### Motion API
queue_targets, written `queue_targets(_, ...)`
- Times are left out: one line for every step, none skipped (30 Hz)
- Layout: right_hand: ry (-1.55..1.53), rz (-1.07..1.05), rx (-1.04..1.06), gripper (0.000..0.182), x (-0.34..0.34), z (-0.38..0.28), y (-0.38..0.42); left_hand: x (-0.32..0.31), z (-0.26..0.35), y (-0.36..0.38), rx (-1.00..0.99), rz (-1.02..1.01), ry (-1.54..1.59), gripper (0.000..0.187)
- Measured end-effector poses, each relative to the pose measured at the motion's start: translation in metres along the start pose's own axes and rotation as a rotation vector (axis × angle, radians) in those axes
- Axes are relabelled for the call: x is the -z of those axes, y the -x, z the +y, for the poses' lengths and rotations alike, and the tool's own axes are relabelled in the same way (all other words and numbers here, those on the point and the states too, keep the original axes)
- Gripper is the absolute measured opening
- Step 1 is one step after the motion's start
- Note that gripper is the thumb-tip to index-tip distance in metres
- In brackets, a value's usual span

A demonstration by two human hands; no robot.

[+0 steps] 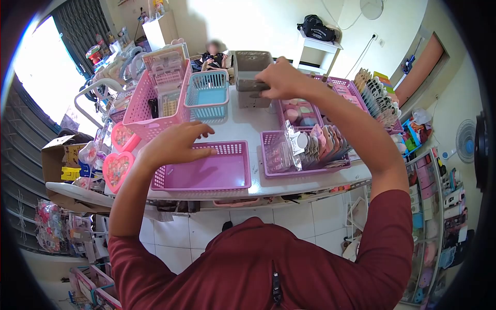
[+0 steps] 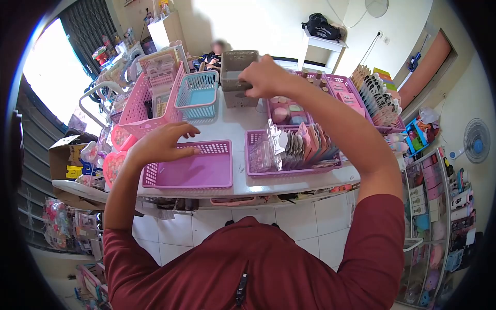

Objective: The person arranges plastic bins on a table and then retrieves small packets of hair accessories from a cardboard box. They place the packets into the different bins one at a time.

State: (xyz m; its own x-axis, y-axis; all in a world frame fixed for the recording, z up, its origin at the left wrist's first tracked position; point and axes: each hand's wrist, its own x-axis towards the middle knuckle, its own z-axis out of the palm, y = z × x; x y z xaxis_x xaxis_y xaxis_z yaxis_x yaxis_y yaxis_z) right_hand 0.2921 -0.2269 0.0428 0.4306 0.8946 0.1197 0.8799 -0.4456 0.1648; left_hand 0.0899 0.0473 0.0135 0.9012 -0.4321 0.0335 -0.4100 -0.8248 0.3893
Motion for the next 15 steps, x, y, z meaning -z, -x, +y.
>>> queue_targets(-0.038,0.017,-0.016,0.028,0.012,0.003,0.005,-0.002,-0.006,0.003,0.003,-0.003,-0.001,0.047)
queue_targets(-0.078,0.033,-0.031,0.029,0.023,0.006,0.011,-0.006,-0.013,0.006,0.004,-0.054,-0.074,0.039)
queue_targets(-0.128,0.073,-0.056,0.028,0.036,0.005,0.018,-0.009,-0.016,0.008,0.006,-0.106,-0.145,0.031)
queue_targets(-0.161,0.112,-0.071,0.026,0.048,0.004,0.026,-0.008,-0.014,0.010,0.012,-0.108,-0.146,0.031)
queue_targets(-0.190,0.151,-0.085,0.025,0.060,0.004,0.034,-0.004,-0.008,0.011,0.013,-0.103,-0.141,0.026)
queue_targets(-0.189,0.155,-0.079,0.025,0.070,0.003,0.044,0.001,-0.002,0.012,0.013,-0.096,-0.138,0.020)
queue_targets(-0.205,0.215,-0.069,0.025,0.080,0.003,0.056,0.011,0.005,0.015,0.016,-0.092,-0.140,0.020)
queue_targets(-0.223,0.274,-0.060,0.025,0.089,0.002,0.068,0.023,0.014,0.021,-0.004,-0.019,-0.165,0.018)
queue_targets(-0.224,0.276,-0.059,0.025,0.100,-0.001,0.081,0.036,0.024,0.027,-0.025,0.051,-0.189,0.016)
queue_targets(-0.202,0.350,-0.014,0.024,0.112,-0.003,0.094,0.049,0.031,0.031,0.020,0.107,-0.125,0.016)
queue_targets(-0.179,0.425,0.030,0.024,0.122,-0.003,0.107,0.063,0.038,0.036,0.063,0.161,-0.061,0.016)
queue_targets(-0.123,0.487,0.043,0.026,0.130,0.002,0.120,0.079,0.046,0.039,0.067,0.223,-0.073,0.019)
queue_targets(-0.065,0.551,0.056,0.027,0.136,0.008,0.134,0.093,0.051,0.038,0.070,0.285,-0.087,0.022)
queue_targets(-0.093,0.636,0.029,0.032,0.137,0.015,0.150,0.102,0.051,0.033,0.109,0.358,-0.011,0.028)
queue_targets(-0.099,0.631,-0.043,0.029,0.149,0.014,0.168,0.110,0.051,0.025,0.149,0.430,0.067,0.034)
